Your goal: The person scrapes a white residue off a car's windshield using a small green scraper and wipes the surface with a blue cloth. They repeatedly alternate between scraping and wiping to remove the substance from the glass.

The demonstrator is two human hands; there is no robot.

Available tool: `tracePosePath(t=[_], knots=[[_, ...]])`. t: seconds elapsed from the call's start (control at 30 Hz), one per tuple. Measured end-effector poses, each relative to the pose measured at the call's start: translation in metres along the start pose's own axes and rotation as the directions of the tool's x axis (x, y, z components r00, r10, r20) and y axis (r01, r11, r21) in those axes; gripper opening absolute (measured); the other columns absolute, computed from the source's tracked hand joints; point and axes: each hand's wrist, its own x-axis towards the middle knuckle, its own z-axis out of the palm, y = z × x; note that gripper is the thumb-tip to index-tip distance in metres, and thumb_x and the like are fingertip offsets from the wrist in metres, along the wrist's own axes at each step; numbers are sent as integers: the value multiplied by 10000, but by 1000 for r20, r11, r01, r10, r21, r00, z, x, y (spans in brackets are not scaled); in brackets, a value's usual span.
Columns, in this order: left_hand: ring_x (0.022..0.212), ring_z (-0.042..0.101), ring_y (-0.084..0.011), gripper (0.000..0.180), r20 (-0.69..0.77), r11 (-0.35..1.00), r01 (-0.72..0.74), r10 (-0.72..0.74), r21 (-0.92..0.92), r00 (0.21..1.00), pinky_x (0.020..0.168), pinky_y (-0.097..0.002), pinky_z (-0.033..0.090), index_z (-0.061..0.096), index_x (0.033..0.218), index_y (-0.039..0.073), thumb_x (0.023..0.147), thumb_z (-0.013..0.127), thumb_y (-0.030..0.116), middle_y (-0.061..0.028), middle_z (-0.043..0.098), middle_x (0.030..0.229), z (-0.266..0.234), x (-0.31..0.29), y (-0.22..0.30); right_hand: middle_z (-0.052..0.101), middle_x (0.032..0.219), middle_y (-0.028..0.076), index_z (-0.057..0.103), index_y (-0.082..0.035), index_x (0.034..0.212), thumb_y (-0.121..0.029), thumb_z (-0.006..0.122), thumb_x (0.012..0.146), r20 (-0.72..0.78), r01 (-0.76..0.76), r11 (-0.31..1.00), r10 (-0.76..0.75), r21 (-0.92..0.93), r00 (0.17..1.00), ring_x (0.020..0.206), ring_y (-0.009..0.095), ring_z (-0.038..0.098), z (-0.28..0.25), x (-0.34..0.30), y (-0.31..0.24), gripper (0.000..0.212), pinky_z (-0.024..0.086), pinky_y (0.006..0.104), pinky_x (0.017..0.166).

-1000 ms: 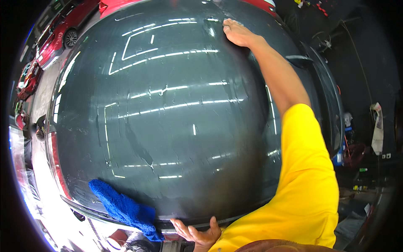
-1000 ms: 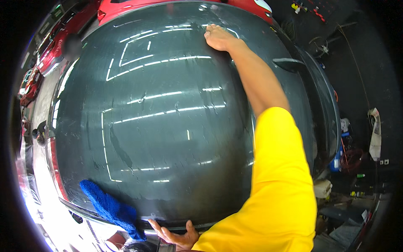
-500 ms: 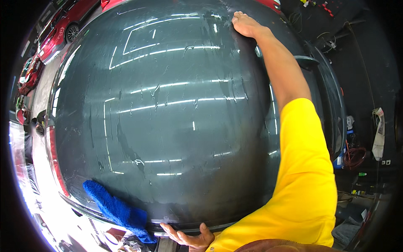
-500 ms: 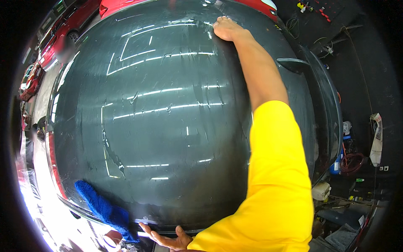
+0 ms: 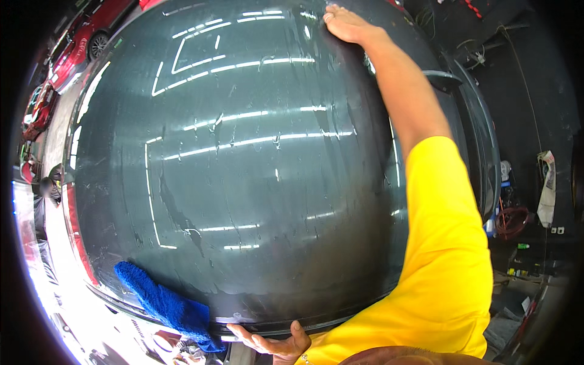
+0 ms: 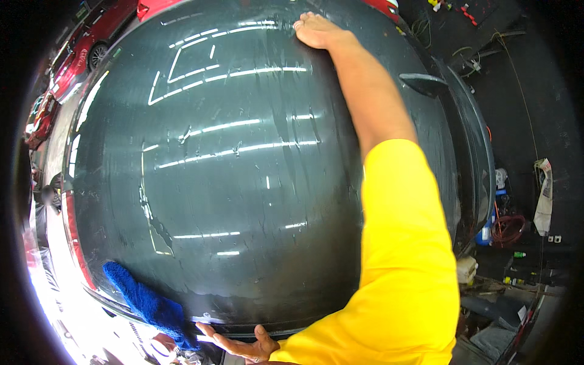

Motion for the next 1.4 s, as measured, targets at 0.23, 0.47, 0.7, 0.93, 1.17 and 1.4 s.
tracePosePath(t=[0.23, 0.47, 0.7, 0.93, 1.17, 1.4], knots=[[1510, 205, -517, 876, 106, 996, -53, 44, 79, 993, 1199, -650, 189, 125, 1608, 22, 999, 611, 423, -338, 165, 1632, -11, 5, 12, 219, 1685, 150, 315, -18, 1582, -251, 325, 1086, 156, 202, 967, -226, 157, 962, 1571, 287, 159, -25, -172, -45, 548, 148, 392, 1282], [1470, 268, -552, 959, 69, 997, -9, 4, 71, 998, 1143, -701, 249, 134, 1622, 58, 949, 636, 522, -314, 249, 1610, -8, -3, 7, 274, 1648, 213, 321, 14, 1559, -327, 229, 1085, 44, 102, 995, -103, 24, 994, 1542, 336, 235, -8, -97, -36, 592, 199, 406, 1270], [1476, 256, -551, 978, -5, 1000, -22, 23, 4, 1000, 1154, -698, 242, 100, 1624, 61, 948, 640, 516, -325, 227, 1613, 0, 0, 8, 378, 1585, 244, 479, 65, 1427, -271, 276, 1043, 54, 25, 992, -32, 126, 998, 1505, 361, 313, -14, -48, -37, 550, 263, 435, 1241], [1517, 167, -519, 929, 135, 999, -37, 35, 8, 990, 1201, -658, 153, 72, 1612, 37, 982, 627, 434, -341, 149, 1633, -11, 0, 12, 306, 1638, 204, 346, 21, 1551, -214, 316, 1079, 68, 223, 971, -229, 85, 971, 1542, 327, 243, -23, -192, -57, 528, 182, 397, 1278], [1413, 398, -529, 824, -143, 999, 2, 5, 46, 990, 1118, -674, 342, 286, 1601, 145, 953, 649, 501, -286, 359, 1579, 3, 12, 18, 297, 1645, 187, 379, 25, 1523, -297, 284, 1061, 94, -98, 995, 97, 11, 991, 1543, 310, 238, -18, -2, -24, 571, 220, 410, 1268], [1466, 283, -557, 967, 78, 996, -65, 60, 63, 995, 1138, -672, 252, 180, 1606, 59, 919, 710, 486, -287, 279, 1616, -3, 1, 12, 189, 1691, 162, 250, -16, 1602, -305, 264, 1088, 148, 101, 984, -123, 147, 981, 1575, 294, 140, -30, -159, -28, 590, 131, 408, 1283]])
